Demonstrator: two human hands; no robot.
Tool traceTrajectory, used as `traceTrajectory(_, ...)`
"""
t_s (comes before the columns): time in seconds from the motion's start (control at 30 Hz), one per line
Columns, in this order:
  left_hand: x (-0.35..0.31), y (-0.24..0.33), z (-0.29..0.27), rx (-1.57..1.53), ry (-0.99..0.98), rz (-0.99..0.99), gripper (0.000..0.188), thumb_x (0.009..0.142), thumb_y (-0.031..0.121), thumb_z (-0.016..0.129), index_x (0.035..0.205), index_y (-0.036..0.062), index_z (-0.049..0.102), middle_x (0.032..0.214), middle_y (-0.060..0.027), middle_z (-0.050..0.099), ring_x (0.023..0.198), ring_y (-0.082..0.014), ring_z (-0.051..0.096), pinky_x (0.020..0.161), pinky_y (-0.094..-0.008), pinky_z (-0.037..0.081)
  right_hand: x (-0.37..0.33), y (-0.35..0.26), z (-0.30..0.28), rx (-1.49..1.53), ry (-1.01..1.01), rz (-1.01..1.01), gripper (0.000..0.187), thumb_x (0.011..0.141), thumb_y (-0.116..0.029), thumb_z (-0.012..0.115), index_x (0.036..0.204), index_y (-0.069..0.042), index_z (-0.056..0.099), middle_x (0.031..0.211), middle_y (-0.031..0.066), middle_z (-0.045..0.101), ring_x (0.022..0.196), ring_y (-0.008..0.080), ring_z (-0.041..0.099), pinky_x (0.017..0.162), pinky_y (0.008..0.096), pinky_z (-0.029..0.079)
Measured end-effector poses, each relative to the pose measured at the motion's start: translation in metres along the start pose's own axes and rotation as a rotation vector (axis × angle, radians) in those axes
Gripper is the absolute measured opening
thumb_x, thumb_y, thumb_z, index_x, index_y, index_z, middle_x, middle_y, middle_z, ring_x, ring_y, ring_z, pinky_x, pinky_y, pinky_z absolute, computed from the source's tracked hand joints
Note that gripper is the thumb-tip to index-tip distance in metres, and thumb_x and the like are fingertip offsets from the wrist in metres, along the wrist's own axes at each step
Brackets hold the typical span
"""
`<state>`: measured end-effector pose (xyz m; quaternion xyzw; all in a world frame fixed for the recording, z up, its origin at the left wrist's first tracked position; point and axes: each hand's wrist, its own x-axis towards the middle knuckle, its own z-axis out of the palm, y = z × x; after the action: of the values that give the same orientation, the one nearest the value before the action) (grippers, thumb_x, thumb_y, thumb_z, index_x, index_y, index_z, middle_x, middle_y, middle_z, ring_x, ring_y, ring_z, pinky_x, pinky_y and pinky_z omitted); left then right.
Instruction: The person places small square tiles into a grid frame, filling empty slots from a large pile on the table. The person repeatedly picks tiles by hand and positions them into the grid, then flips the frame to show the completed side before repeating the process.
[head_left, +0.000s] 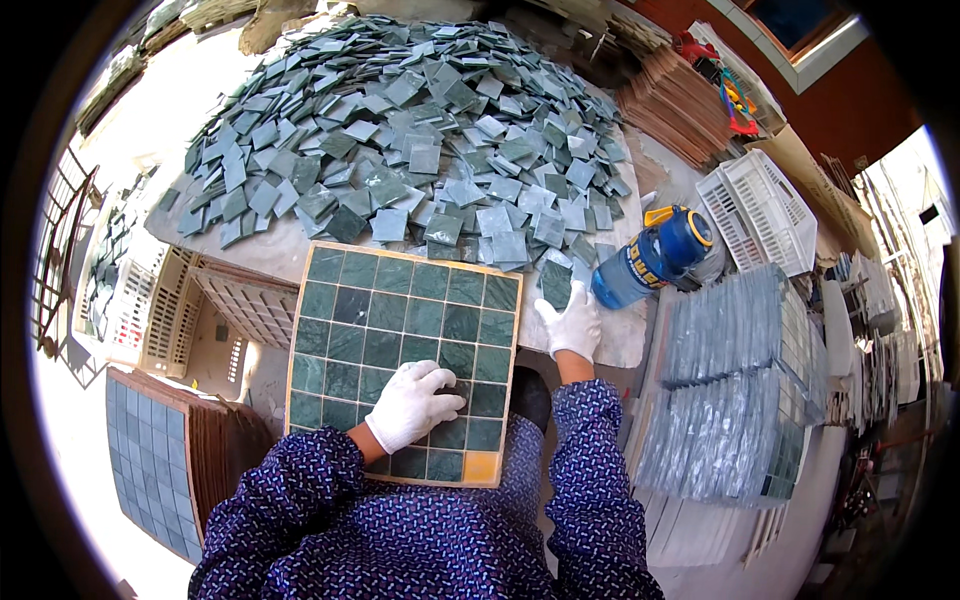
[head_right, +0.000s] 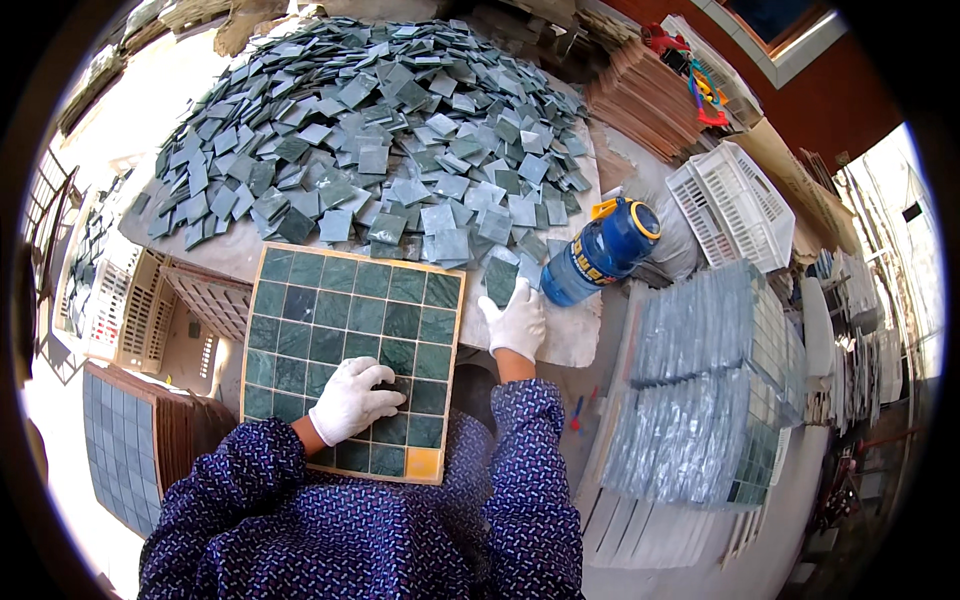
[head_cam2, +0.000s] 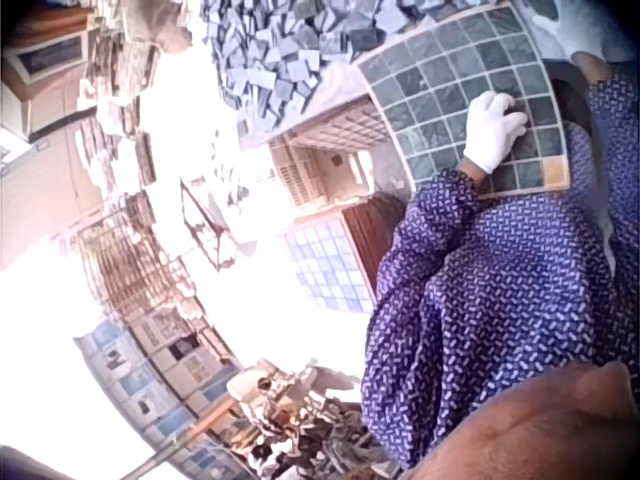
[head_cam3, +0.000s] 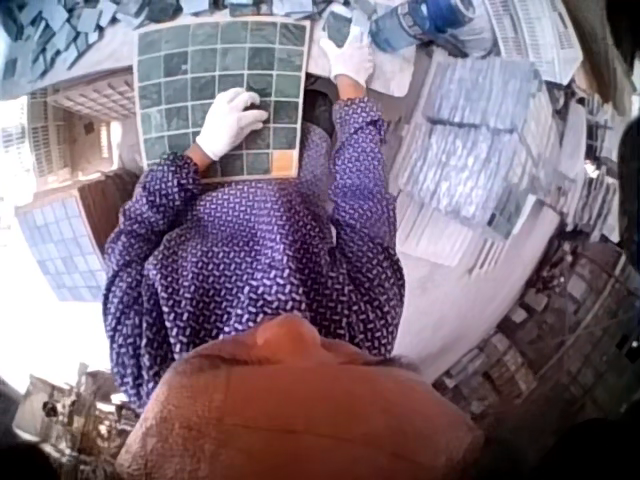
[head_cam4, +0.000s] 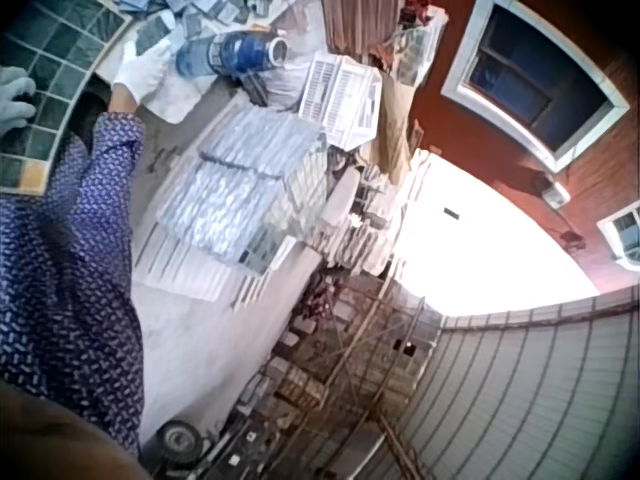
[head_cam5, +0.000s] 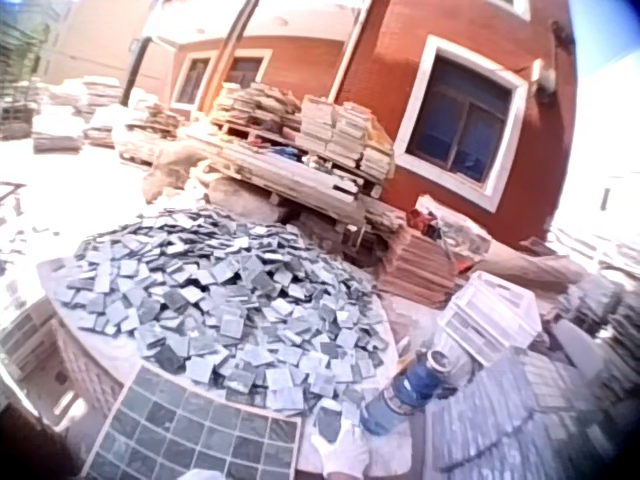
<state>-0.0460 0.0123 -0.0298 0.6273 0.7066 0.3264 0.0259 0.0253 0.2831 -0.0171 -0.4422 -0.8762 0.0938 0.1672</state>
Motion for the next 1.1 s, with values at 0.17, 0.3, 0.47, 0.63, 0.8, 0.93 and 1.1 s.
traceTrajectory(0.17, -0.006, -0.003, -0.009, 0.064, -0.041, 0.052, 0.024, 0.077, 0.018, 0.064, 0.100, 0.0151, 0.068, 0.105, -0.0040, 0.058, 0.105, -0.0240, 0.054, 0.088, -0.0376, 0.045, -0.037, 0.012, -0.011, 0.221, -0.051, -0.268, 0.060, 0.070, -0.031, 0.077, 0.120, -0.005, 0.053, 0.111, 0.0171, 0.059, 0.100, 0.0359, 0.059, 0.086, 0.0413, 0.049)
traceTrajectory(0.3, -0.032, -0.011, -0.010, 0.082, -0.040, 0.105, 0.032, 0.079, 0.014, 0.060, 0.110, 0.0087, 0.065, 0.122, -0.0068, 0.058, 0.118, -0.0258, 0.051, 0.102, -0.0384, 0.041, -0.134, 0.020, -0.056, 0.315, -0.319, -0.649, 0.056, 0.070, -0.018, 0.076, 0.119, -0.005, 0.054, 0.114, 0.0163, 0.056, 0.106, 0.0340, 0.056, 0.090, 0.0406, 0.048)
traceTrajectory(0.47, -0.048, 0.000, -0.016, 0.104, -0.035, -0.008, 0.041, 0.071, 0.012, 0.069, 0.111, 0.0087, 0.065, 0.127, -0.0103, 0.057, 0.123, -0.0304, 0.049, 0.105, -0.0422, 0.040, -0.206, 0.031, -0.060, 0.405, -0.561, -0.535, 0.052, 0.071, -0.017, 0.075, 0.119, -0.005, 0.056, 0.115, 0.0153, 0.052, 0.104, 0.0319, 0.056, 0.089, 0.0381, 0.048)
traceTrajectory(0.63, -0.070, 0.006, -0.033, 0.047, 0.010, -0.129, 0.036, 0.073, 0.010, 0.069, 0.108, 0.0049, 0.064, 0.127, -0.0147, 0.056, 0.122, -0.0352, 0.050, 0.101, -0.0428, 0.043, -0.228, 0.027, -0.049, 0.356, -0.431, -0.495, 0.051, 0.072, -0.018, 0.076, 0.118, -0.006, 0.059, 0.113, 0.0139, 0.053, 0.098, 0.0309, 0.057, 0.083, 0.0379, 0.049)
traceTrajectory(0.8, -0.115, -0.007, -0.063, 0.080, 0.296, -0.501, 0.029, 0.076, 0.003, 0.063, 0.105, 0.0015, 0.065, 0.124, -0.0161, 0.057, 0.118, -0.0354, 0.052, 0.100, -0.0417, 0.042, -0.246, 0.017, -0.037, 0.167, -0.220, -0.510, 0.046, 0.070, -0.019, 0.077, 0.112, -0.007, 0.064, 0.111, 0.0134, 0.056, 0.097, 0.0291, 0.059, 0.082, 0.0390, 0.051)
traceTrajectory(0.93, -0.161, -0.022, -0.067, 0.066, 0.387, -0.666, 0.032, 0.078, 0.000, 0.061, 0.110, -0.0011, 0.063, 0.126, -0.0186, 0.056, 0.118, -0.0331, 0.053, 0.101, -0.0380, 0.042, -0.235, 0.020, -0.049, 0.213, -0.414, -0.531, 0.048, 0.070, -0.022, 0.077, 0.112, -0.006, 0.063, 0.116, 0.0144, 0.055, 0.101, 0.0301, 0.058, 0.085, 0.0400, 0.050)
traceTrajectory(1.1, -0.185, -0.022, -0.063, 0.061, 0.276, -0.709, 0.060, 0.084, 0.014, 0.059, 0.140, -0.0004, 0.039, 0.141, -0.0226, 0.042, 0.129, -0.0370, 0.043, 0.107, -0.0388, 0.036, -0.201, -0.002, -0.058, 0.143, -0.170, -0.669, 0.066, 0.071, -0.029, 0.076, 0.126, -0.001, 0.054, 0.133, 0.0207, 0.048, 0.121, 0.0392, 0.048, 0.100, 0.0454, 0.041)
